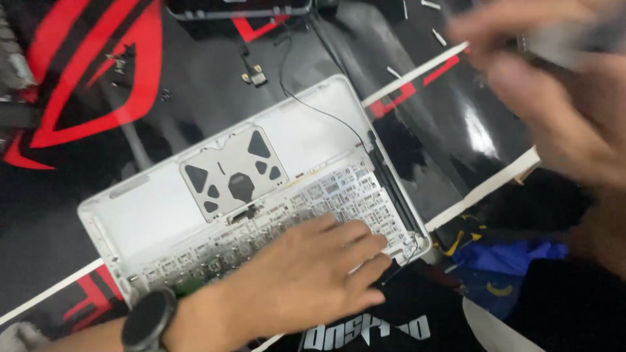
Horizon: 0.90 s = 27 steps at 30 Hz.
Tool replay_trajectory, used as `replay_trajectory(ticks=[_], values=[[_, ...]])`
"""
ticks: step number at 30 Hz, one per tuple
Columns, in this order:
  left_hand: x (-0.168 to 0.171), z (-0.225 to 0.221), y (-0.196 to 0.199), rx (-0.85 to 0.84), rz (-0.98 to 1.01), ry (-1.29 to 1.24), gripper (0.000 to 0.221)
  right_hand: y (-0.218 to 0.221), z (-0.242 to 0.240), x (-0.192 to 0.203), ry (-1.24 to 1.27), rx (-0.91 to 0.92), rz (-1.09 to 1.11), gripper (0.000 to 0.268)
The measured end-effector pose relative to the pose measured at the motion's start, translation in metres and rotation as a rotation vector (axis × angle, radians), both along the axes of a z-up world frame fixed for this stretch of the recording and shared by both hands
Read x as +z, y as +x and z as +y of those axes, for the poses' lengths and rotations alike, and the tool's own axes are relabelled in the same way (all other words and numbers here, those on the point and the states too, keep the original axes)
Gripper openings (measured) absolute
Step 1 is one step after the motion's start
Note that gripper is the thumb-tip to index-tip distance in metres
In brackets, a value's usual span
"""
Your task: Disassembling a laptop keyboard assembly by removing screws and disconnecting internal ribbon cables.
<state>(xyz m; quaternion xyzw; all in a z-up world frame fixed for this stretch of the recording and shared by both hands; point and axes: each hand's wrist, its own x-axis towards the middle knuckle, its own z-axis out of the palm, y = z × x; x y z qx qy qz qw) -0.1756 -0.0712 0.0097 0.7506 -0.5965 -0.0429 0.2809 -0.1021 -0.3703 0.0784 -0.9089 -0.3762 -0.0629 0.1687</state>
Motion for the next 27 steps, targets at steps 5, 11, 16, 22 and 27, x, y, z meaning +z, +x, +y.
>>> replay_trajectory(ticks=[5, 11, 16, 22, 27], values=[[-0.014, -0.012, -0.024, 0.026, -0.168, 0.191, 0.052, -0.104, -0.055, -0.026, 0.260, -0.310, 0.465, 0.015], [-0.024, -0.030, -0.032, 0.234, -0.078, -0.072, 0.021, -0.158, -0.045, -0.050, 0.623, -0.134, 0.571, 0.023], [-0.012, -0.042, -0.016, 0.284, -0.070, -0.116, 0.019, -0.142, -0.015, -0.050, 0.450, -0.174, 0.444, 0.024], [-0.010, -0.055, -0.009, 0.365, -0.097, -0.182, 0.015, -0.133, -0.011, -0.060, 0.577, -0.183, 0.485, 0.031], [-0.012, -0.062, -0.004, 0.365, -0.078, -0.194, 0.018, -0.122, 0.008, -0.072, 0.543, -0.100, 0.421, 0.032]])
